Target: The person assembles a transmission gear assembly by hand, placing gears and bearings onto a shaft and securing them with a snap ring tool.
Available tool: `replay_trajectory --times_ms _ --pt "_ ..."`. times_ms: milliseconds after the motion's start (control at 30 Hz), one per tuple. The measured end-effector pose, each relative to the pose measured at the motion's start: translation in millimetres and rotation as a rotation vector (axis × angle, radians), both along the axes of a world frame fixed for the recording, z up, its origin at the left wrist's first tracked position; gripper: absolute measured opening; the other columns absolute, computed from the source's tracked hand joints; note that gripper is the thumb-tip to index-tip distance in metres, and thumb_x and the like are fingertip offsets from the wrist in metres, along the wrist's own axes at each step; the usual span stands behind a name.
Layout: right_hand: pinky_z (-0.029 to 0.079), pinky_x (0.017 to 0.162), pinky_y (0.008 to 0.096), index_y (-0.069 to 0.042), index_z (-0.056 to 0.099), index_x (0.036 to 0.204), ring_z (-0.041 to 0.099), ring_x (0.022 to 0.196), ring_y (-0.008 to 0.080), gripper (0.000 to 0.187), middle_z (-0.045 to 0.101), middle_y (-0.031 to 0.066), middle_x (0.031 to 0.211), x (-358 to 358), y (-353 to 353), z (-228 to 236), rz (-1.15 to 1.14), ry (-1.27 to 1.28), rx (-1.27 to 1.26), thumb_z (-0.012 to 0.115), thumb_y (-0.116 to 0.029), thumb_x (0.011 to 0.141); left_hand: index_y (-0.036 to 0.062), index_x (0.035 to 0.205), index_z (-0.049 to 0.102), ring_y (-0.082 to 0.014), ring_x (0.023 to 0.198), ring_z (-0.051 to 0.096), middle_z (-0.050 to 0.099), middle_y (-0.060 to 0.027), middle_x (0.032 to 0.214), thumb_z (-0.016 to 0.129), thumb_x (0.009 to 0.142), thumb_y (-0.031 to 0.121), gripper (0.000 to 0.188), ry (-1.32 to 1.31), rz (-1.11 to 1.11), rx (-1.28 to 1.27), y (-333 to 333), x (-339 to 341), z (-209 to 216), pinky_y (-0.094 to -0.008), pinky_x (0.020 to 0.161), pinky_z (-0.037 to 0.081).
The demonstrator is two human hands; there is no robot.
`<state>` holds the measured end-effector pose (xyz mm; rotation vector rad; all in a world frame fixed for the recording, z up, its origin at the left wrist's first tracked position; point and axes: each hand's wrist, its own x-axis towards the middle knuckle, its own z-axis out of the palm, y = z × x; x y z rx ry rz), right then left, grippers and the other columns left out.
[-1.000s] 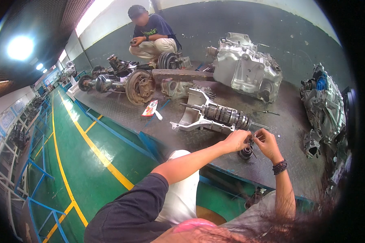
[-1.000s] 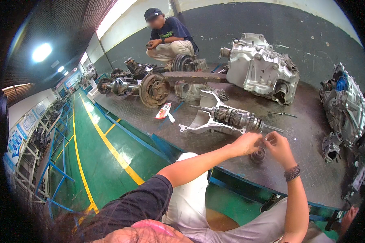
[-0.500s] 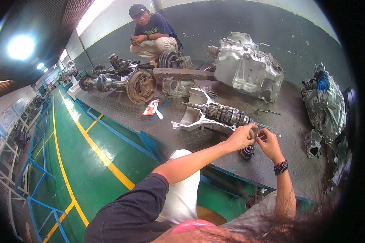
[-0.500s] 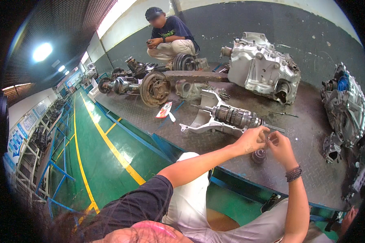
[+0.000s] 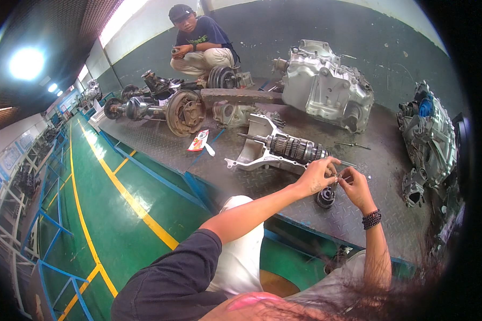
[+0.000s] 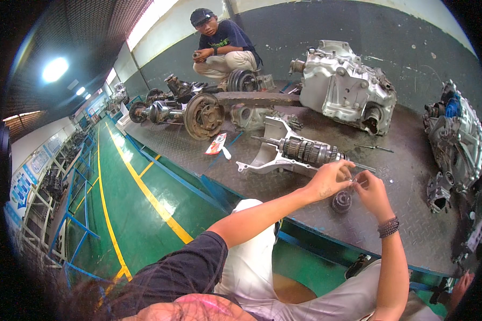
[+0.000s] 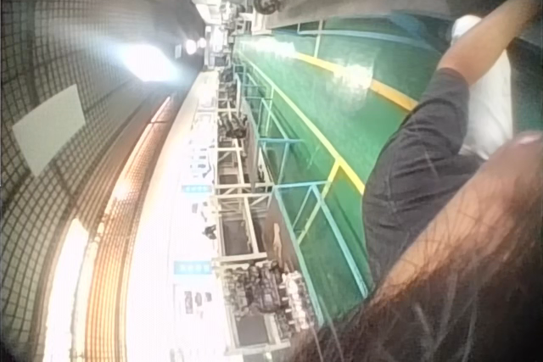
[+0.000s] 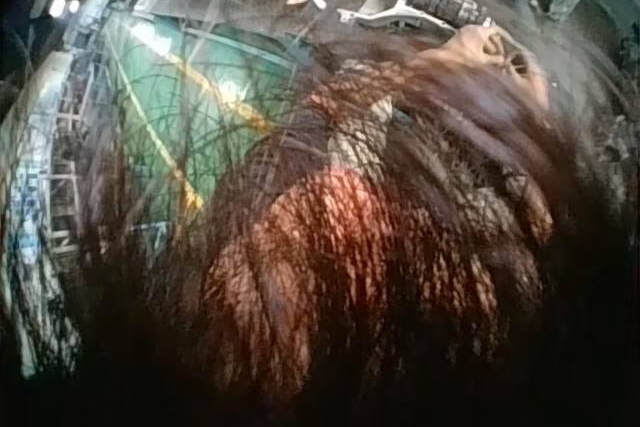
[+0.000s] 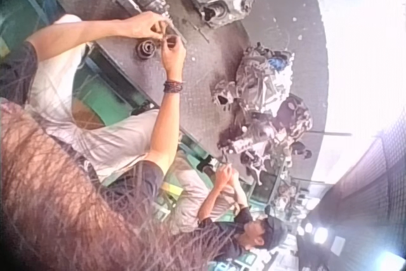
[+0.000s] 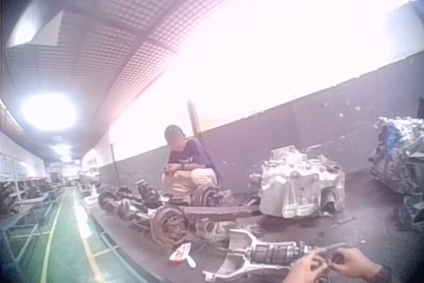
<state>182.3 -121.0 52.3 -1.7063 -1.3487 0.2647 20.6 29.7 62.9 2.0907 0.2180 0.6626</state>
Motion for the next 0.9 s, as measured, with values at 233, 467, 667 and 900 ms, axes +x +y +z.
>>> replay_trajectory --times_ms 233,467,667,900 --pt "0.059 0.074 0.0334 0.003 0.066 0.109 0.074 0.079 0.0184 0.02 0.074 0.0113 0.088 -4.2 1.2 0.4 0.026 0.002 0.0 0.077 -0.01 0.097 0.0022 0.125 0.071 -0.0225 0.097 0.076 0.077 -0.0121 0.11 0.084 0.088 0.008 0.039 -0.038 0.02 0.015 0.0 2.8 -3.8 -0.0373 0.088 0.06" --pt "0.061 0.075 0.0368 0.004 0.068 0.111 0.077 0.081 0.0238 0.018 0.077 0.016 0.093 -3.0 0.5 -2.4 0.02 -0.076 0.0 0.072 -0.008 0.098 0.0023 0.125 0.07 -0.024 0.102 0.076 0.076 -0.012 0.112 0.081 0.088 0.005 0.038 -0.065 -0.027 0.026 -2.4 9.1 -14.9 -0.0372 0.091 0.06" --pt "0.061 0.076 0.04 0.004 0.069 0.109 0.078 0.083 0.0301 0.019 0.078 0.0187 0.095 0.1 -1.2 -3.9 0.0 -0.108 -0.059 0.072 -0.009 0.096 0.0022 0.13 0.066 -0.0252 0.1 0.076 0.076 -0.0133 0.11 0.079 0.088 0.0 0.044 0.006 -0.024 -0.043 -3.6 12.0 -20.0 -0.0379 0.09 0.06" --pt "0.061 0.079 0.0447 0.002 0.071 0.107 0.077 0.088 0.0397 0.019 0.078 0.0211 0.098 3.1 -1.9 -8.3 0.014 -0.138 -0.093 0.073 -0.01 0.093 0.0024 0.133 0.063 -0.0254 0.095 0.077 0.077 -0.0163 0.104 0.081 0.088 0.0 0.048 0.059 -0.052 -0.105 -5.6 9.5 -18.0 -0.0381 0.086 0.061"
